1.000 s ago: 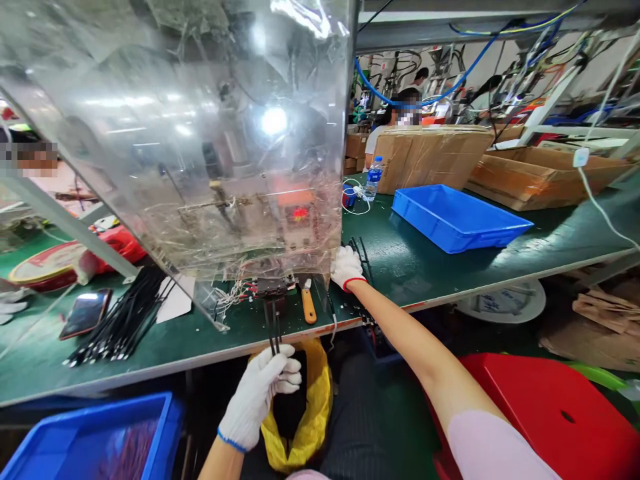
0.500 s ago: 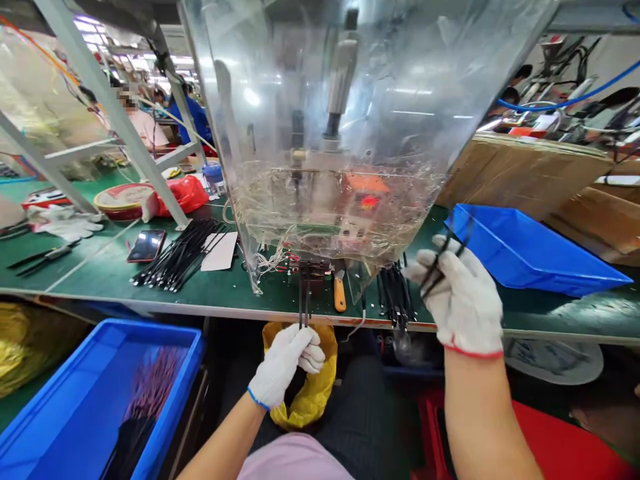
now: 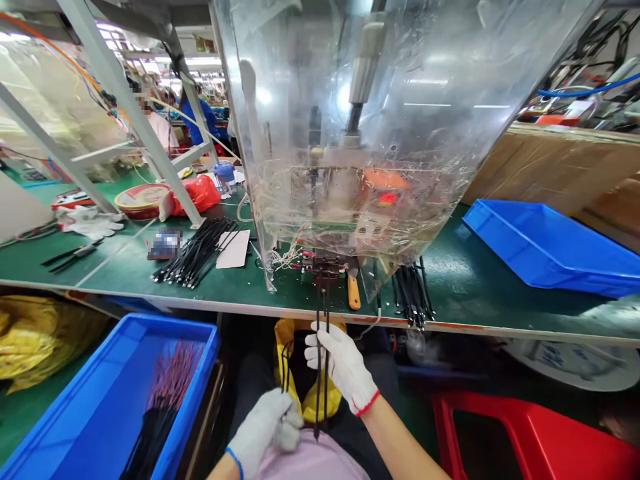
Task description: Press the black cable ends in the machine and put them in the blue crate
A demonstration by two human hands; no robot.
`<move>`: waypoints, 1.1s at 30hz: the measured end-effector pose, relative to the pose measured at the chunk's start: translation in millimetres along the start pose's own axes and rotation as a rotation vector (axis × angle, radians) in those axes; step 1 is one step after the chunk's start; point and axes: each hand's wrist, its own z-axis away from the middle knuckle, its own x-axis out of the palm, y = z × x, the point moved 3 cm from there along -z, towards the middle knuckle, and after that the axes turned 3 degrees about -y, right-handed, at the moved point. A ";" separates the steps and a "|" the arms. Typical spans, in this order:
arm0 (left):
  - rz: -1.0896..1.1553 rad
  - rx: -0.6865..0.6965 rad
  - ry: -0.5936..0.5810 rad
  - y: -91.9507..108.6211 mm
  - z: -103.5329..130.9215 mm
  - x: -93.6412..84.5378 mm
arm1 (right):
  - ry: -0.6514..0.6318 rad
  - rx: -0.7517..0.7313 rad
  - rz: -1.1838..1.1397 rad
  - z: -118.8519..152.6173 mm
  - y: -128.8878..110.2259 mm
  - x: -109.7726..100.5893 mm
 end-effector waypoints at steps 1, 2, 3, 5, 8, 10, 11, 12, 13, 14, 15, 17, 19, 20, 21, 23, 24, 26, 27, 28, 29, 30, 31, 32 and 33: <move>0.127 0.030 -0.022 6.3 -4.2 9.4 | -0.014 -0.004 -0.002 -2.7 -4.0 1.5; 0.220 0.053 -0.031 14.1 -7.1 19.5 | -0.030 -0.015 -0.002 -5.8 -11.1 4.4; 0.277 0.062 -0.025 22.4 -8.6 29.6 | -0.038 -0.030 0.000 -9.5 -20.3 8.2; 0.335 0.062 -0.014 39.2 -7.4 49.0 | -0.024 -0.059 0.012 -17.4 -40.7 16.1; 0.401 0.049 -0.059 59.8 0.2 72.2 | -0.002 -0.022 0.051 -25.2 -59.6 22.3; 0.440 0.055 -0.079 69.1 5.4 81.7 | -0.036 0.055 0.100 -25.1 -58.8 21.1; 0.453 0.060 -0.083 72.4 7.3 84.8 | -0.057 0.084 0.129 -24.1 -55.8 19.1; 0.464 0.061 -0.084 74.9 8.6 87.1 | -0.073 0.099 0.153 -23.0 -52.4 16.5; 0.471 0.063 -0.080 76.7 9.3 88.6 | -0.082 0.105 0.168 -22.5 -49.2 14.1; 0.477 0.066 -0.076 77.8 9.5 89.6 | -0.086 0.103 0.172 -22.8 -47.0 12.2; 0.482 0.069 -0.074 78.3 9.3 90.0 | -0.084 0.098 0.164 -24.1 -46.2 11.3; 0.494 0.086 -0.090 77.9 8.2 89.5 | -0.077 0.092 0.131 -29.0 -48.8 13.1; 0.517 0.106 -0.130 75.5 7.0 87.6 | -0.054 0.087 0.109 -35.4 -55.4 18.0; 0.532 0.114 -0.150 73.7 6.5 86.0 | -0.039 0.083 0.104 -38.2 -58.8 20.7; 0.543 0.119 -0.157 71.6 6.3 83.8 | -0.027 0.080 0.099 -40.5 -61.7 23.3; 0.550 0.117 -0.132 66.6 6.4 78.1 | -0.021 0.082 0.084 -43.4 -64.3 27.5; 0.548 0.112 -0.105 64.3 6.7 75.0 | -0.029 0.083 0.076 -44.2 -64.3 28.9; 0.537 0.093 -0.044 60.4 7.6 69.1 | -0.045 0.083 0.067 -45.5 -62.6 30.1; 0.536 0.086 -0.018 59.1 8.0 66.6 | -0.046 0.085 0.067 -46.4 -61.6 29.9; 0.536 0.081 0.002 58.3 8.3 64.3 | -0.041 0.084 0.070 -47.5 -60.8 29.2; 0.537 0.077 0.020 57.7 8.3 62.2 | -0.033 0.081 0.072 -48.8 -60.4 28.3; 0.539 0.075 0.034 57.4 8.1 60.3 | -0.024 0.077 0.071 -50.3 -60.3 27.4; 0.541 0.076 0.039 57.4 7.7 58.6 | -0.018 0.073 0.070 -51.8 -60.6 26.6; 0.543 0.078 0.036 57.5 7.1 57.2 | -0.015 0.068 0.068 -53.2 -61.1 26.0; 0.545 0.080 0.027 57.6 6.4 56.0 | -0.015 0.064 0.067 -54.2 -61.6 25.5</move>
